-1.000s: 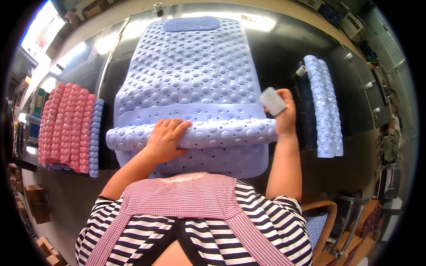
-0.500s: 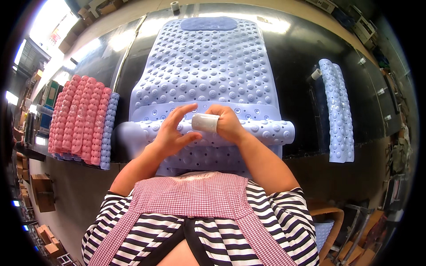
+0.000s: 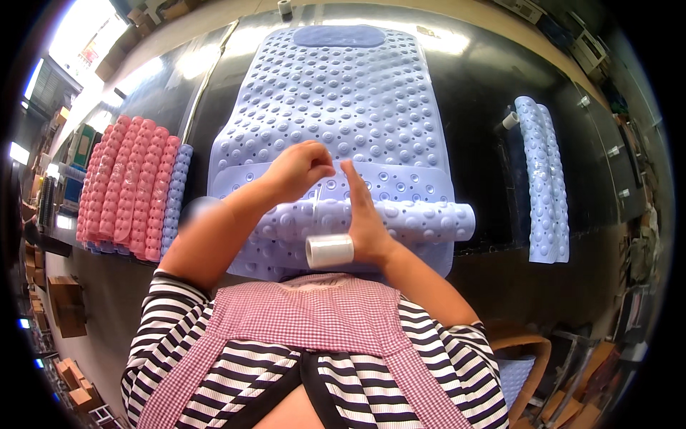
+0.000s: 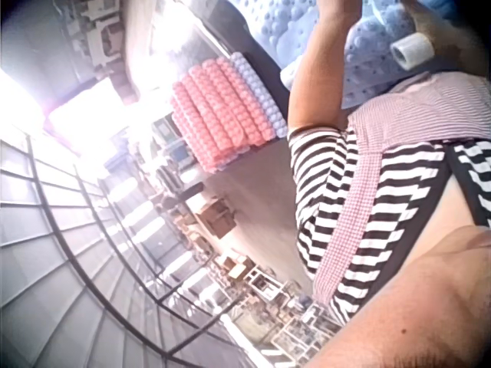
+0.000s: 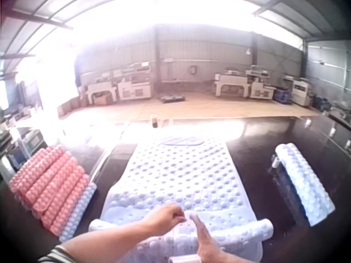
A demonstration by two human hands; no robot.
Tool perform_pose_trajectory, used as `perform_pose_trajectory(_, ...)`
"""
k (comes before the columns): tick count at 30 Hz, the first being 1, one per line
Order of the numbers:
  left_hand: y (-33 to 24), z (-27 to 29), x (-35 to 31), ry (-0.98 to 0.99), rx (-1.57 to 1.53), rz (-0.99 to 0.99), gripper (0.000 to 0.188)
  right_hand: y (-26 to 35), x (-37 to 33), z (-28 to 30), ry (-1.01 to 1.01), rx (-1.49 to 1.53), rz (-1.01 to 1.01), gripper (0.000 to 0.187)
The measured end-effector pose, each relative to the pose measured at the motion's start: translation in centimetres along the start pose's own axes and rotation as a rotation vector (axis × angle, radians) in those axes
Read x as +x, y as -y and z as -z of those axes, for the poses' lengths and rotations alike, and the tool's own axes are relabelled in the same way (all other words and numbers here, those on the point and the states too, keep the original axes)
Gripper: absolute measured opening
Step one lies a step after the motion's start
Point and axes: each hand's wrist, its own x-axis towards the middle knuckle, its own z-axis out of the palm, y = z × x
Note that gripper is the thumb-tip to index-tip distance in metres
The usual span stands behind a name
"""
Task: The person picks up blue textured mats one at a time from a large bin, lays them out on a table, rolls each mat tightly, and then wraps a piece of white tape around the rolled mat.
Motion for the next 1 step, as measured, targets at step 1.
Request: perform_pose_trajectory(1, 0.33, -0.33, 0.85, 0.05, -0.002, 0.073, 0.014, 0.46, -1.03, 0.04, -0.007, -0.008, 0.016, 0.134)
